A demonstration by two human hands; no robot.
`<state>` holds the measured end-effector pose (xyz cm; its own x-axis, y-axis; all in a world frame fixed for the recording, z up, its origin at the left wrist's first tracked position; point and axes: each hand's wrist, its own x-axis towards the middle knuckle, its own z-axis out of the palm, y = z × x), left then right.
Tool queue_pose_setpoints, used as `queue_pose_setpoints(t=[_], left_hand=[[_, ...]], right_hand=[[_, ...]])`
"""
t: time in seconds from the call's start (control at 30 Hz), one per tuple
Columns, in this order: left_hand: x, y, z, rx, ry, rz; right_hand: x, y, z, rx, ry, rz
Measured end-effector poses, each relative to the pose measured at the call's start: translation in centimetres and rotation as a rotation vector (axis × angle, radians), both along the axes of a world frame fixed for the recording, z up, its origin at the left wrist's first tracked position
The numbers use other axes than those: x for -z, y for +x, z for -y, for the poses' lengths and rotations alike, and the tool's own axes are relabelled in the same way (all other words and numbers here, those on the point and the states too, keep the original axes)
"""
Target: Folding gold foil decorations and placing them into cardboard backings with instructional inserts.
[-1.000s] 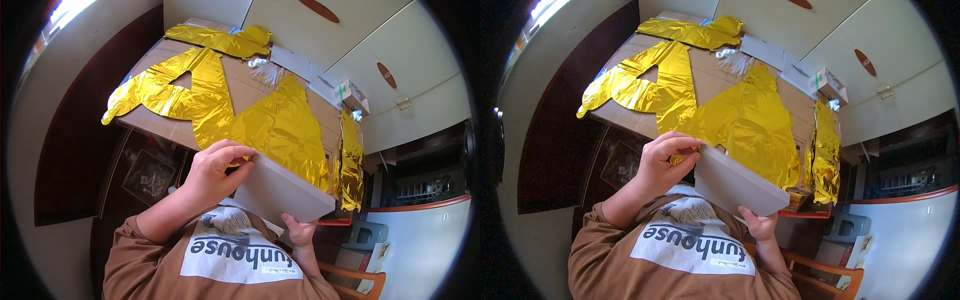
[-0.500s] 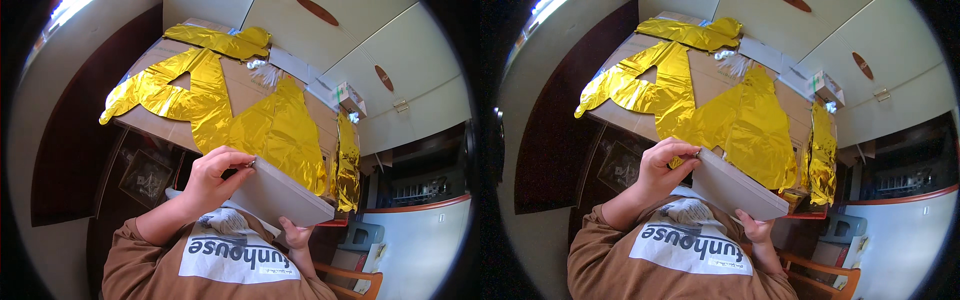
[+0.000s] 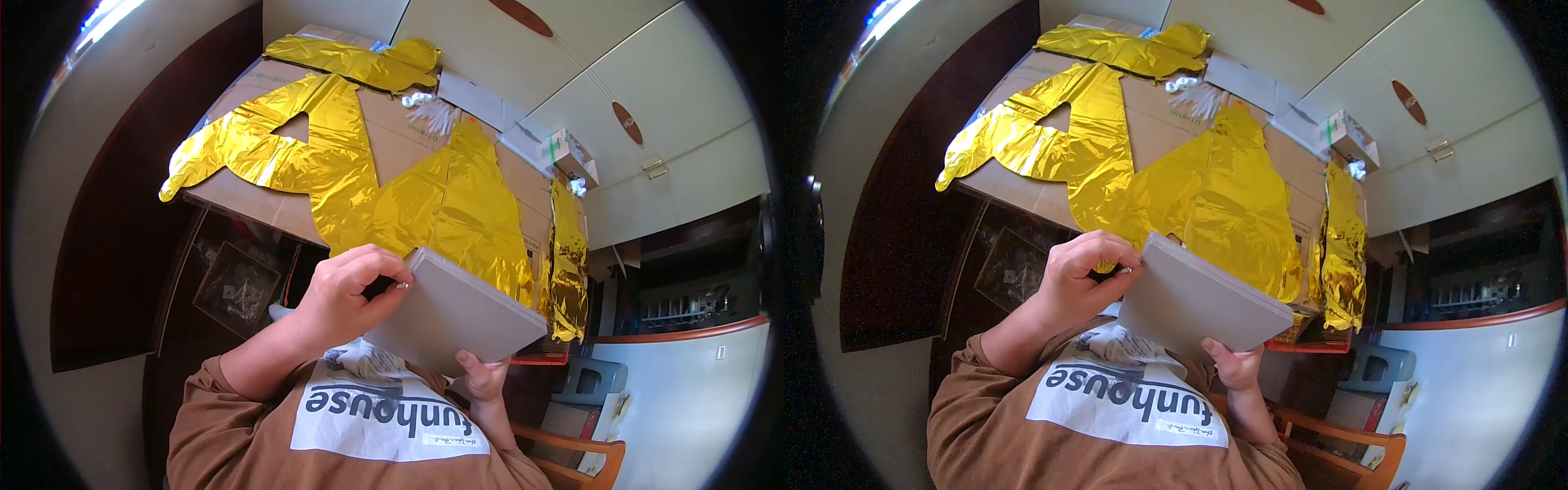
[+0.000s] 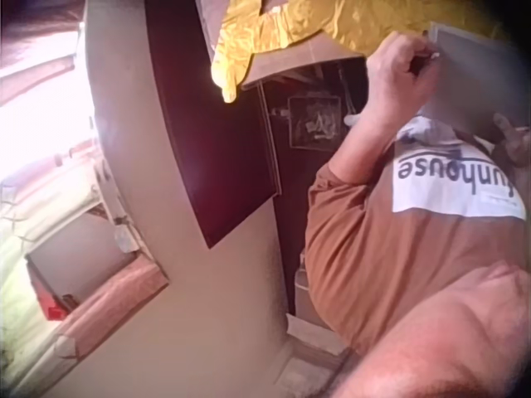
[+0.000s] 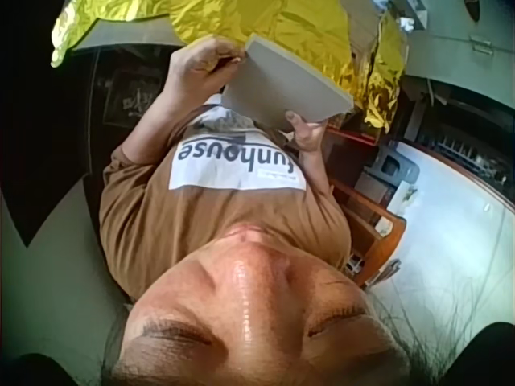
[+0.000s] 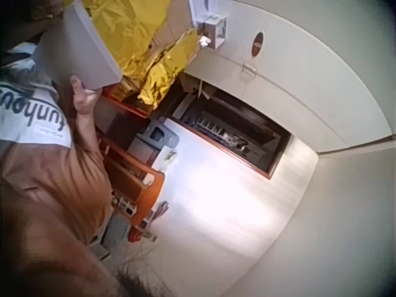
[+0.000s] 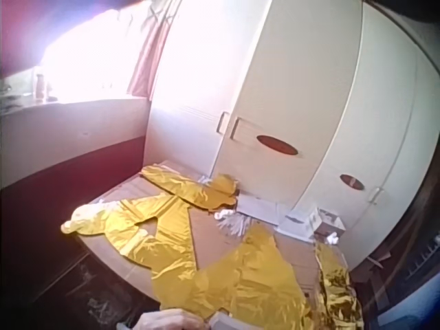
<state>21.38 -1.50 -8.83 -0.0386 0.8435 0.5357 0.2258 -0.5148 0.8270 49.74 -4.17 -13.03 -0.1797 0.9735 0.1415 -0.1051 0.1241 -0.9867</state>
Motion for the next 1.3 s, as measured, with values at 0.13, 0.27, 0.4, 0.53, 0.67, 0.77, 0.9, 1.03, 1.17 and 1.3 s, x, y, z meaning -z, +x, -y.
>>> queue_pose_setpoints(t=[0.13, 0.27, 0.4, 0.53, 0.67, 0.77, 0.9, 1.03, 1.17, 1.3], left_hand=[[-0.3, -0.4, 0.1, 0.007, -0.064, -0.099], [-0.8, -0.8, 0.1, 0.008, -0.129, -0.124], [-2.0, -1.8, -0.3, 0.108, -0.386, -0.08], [-2.3, -2.9, -1.1, 0.183, -0.531, -0.074], [-2.2, -3.3, -0.8, 0.142, -0.487, -0.126], [-2.4, -3.6, -0.5, 0.117, -0.513, -0.14], [-1.5, -3.1, 0.0, 0.001, -0.356, -0.211], [-0.6, -2.4, 0.4, -0.075, -0.34, -0.172], [1.1, -0.9, 0.4, -0.235, -0.278, -0.176], [2.8, 0.0, 0.6, -0.334, -0.239, -0.073]], right_hand=[[-0.1, -0.5, 0.2, 0.015, -0.062, -0.028], [0.6, 0.1, 0.2, -0.025, -0.145, -0.024], [0.2, -0.3, 0.2, -0.063, -0.185, -0.015], [-0.3, -1.1, -0.1, -0.078, -0.197, -0.027], [0.3, -1.2, -0.6, -0.114, -0.235, 0.009], [-0.2, -2.0, -0.6, -0.12, -0.204, 0.004], [-0.3, -2.5, -0.4, -0.11, -0.224, 0.003], [-0.2, -2.5, -0.2, -0.102, -0.214, 0.019], [-0.7, -2.9, 0.2, -0.105, -0.157, 0.063], [0.5, -3.1, 0.8, -0.09, -0.152, 0.026]])
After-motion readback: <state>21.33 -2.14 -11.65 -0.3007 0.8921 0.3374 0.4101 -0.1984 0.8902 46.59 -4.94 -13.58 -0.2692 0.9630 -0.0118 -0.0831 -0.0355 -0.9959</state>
